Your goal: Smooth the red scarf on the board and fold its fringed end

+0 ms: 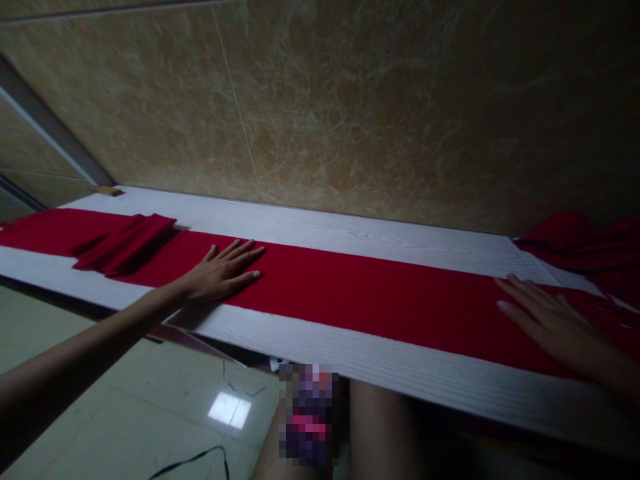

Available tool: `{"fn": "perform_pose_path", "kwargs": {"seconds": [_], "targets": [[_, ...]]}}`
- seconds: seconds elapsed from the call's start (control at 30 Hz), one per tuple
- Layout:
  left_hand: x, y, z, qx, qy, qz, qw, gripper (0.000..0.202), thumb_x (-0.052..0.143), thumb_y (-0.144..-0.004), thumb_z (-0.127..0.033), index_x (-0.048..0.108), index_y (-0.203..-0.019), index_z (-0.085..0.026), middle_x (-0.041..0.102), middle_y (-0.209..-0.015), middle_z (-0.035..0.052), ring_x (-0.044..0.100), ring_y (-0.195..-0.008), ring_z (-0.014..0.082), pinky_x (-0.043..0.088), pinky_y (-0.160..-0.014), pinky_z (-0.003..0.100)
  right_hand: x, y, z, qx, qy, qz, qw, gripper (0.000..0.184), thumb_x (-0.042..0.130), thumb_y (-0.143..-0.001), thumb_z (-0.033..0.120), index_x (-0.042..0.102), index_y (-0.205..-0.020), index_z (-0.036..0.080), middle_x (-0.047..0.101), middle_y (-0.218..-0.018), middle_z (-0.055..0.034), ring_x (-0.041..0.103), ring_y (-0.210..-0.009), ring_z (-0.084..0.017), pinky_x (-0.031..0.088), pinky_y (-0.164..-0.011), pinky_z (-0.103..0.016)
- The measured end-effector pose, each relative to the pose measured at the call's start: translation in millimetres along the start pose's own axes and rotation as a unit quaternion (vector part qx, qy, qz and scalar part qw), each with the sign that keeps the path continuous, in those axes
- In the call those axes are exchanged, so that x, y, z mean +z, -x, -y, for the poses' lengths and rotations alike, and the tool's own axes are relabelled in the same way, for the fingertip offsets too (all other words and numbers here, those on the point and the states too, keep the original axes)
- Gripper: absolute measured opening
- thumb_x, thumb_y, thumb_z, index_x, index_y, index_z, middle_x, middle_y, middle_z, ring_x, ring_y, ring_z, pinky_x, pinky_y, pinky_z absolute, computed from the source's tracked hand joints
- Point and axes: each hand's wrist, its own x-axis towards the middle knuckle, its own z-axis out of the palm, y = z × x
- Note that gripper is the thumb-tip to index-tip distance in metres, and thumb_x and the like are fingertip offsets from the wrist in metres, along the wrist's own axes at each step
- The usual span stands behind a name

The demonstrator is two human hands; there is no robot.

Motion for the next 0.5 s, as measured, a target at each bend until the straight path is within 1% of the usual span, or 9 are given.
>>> {"fn": "perform_pose_path", "kwargs": {"seconds": [0.07, 0.13, 0.2, 0.27, 0.37, 0.43, 0.5], "targets": [[-4.4, -2.9, -2.5, -0.004, -0.003, 0.005, 1.0, 0.083, 0.027, -0.096, -0.079, 0.023, -0.165, -0.034, 0.014, -0.173, 0.0039, 0.007, -0.16, 0.0379, 0.013, -0.122, 0.072, -2.9, 0.5, 4.2, 0.003, 0.007, -0.007, 1.0, 0.079, 0.023, -0.093, 0.06, 0.042, -0.156, 0.016, 0.03, -0.168, -0.0131, 0.023, -0.157, -0.032, 0.015, -0.127, -0.059], [-8.4, -8.5, -6.8, -0.005, -0.003, -0.006, 1.0, 0.084, 0.027, -0.095, -0.08, 0.025, -0.165, -0.033, 0.014, -0.173, 0.0035, 0.006, -0.16, 0.0388, 0.015, -0.122, 0.071, -7.5, 1.1, 14.1, 0.002, 0.012, -0.022, 1.0, 0.08, 0.022, -0.093, 0.062, 0.044, -0.155, 0.016, 0.029, -0.169, -0.0125, 0.022, -0.157, -0.032, 0.015, -0.128, -0.058], [-11.2, -15.7, -13.2, 0.001, 0.003, -0.019, 1.0, 0.085, 0.025, -0.095, -0.08, 0.026, -0.165, -0.033, 0.013, -0.174, 0.0028, 0.004, -0.16, 0.0388, 0.014, -0.122, 0.071, -11.6, 1.3, 28.7, -0.012, 0.013, -0.033, 0.999, 0.08, 0.021, -0.095, 0.063, 0.045, -0.155, 0.017, 0.028, -0.17, -0.0112, 0.022, -0.157, -0.031, 0.016, -0.128, -0.057], [-11.8, -22.6, -20.8, 0.008, 0.013, -0.018, 1.0, 0.086, 0.023, -0.094, -0.081, 0.025, -0.166, -0.032, 0.012, -0.174, 0.0021, 0.003, -0.16, 0.0381, 0.011, -0.123, 0.071, -12.8, 0.5, 44.6, -0.036, 0.011, -0.033, 0.999, 0.079, 0.02, -0.096, 0.064, 0.045, -0.155, 0.018, 0.028, -0.17, -0.0101, 0.021, -0.158, -0.03, 0.017, -0.128, -0.056], [-7.5, -28.3, -31.0, 0.004, 0.023, -0.006, 1.0, 0.089, 0.021, -0.094, -0.082, 0.024, -0.166, -0.031, 0.011, -0.174, 0.0028, 0.002, -0.16, 0.0374, 0.006, -0.124, 0.07, -7.8, -2.3, 61.9, -0.062, 0.015, -0.017, 0.998, 0.078, 0.022, -0.097, 0.065, 0.042, -0.157, 0.02, 0.028, -0.17, -0.009, 0.02, -0.158, -0.031, 0.018, -0.127, -0.06], [-2.6, -28.8, -34.8, -0.001, 0.023, -0.003, 1.0, 0.088, 0.019, -0.095, -0.08, 0.023, -0.166, -0.03, 0.01, -0.174, 0.0034, 0.002, -0.16, 0.0368, 0.005, -0.124, 0.069, -1.6, -4.2, 65.3, -0.067, 0.021, -0.003, 0.997, 0.079, 0.023, -0.095, 0.066, 0.041, -0.158, 0.022, 0.027, -0.17, -0.0085, 0.02, -0.158, -0.032, 0.017, -0.126, -0.063], [0.3, -27.9, -35.3, 0.0, 0.019, 0.001, 1.0, 0.086, 0.018, -0.096, -0.078, 0.021, -0.167, -0.03, 0.008, -0.174, 0.0031, 0.002, -0.16, 0.0361, 0.004, -0.124, 0.068, 4.0, -5.4, 63.5, -0.069, 0.028, 0.001, 0.997, 0.08, 0.024, -0.094, 0.067, 0.041, -0.158, 0.022, 0.028, -0.17, -0.008, 0.02, -0.158, -0.032, 0.016, -0.126, -0.063]]}}
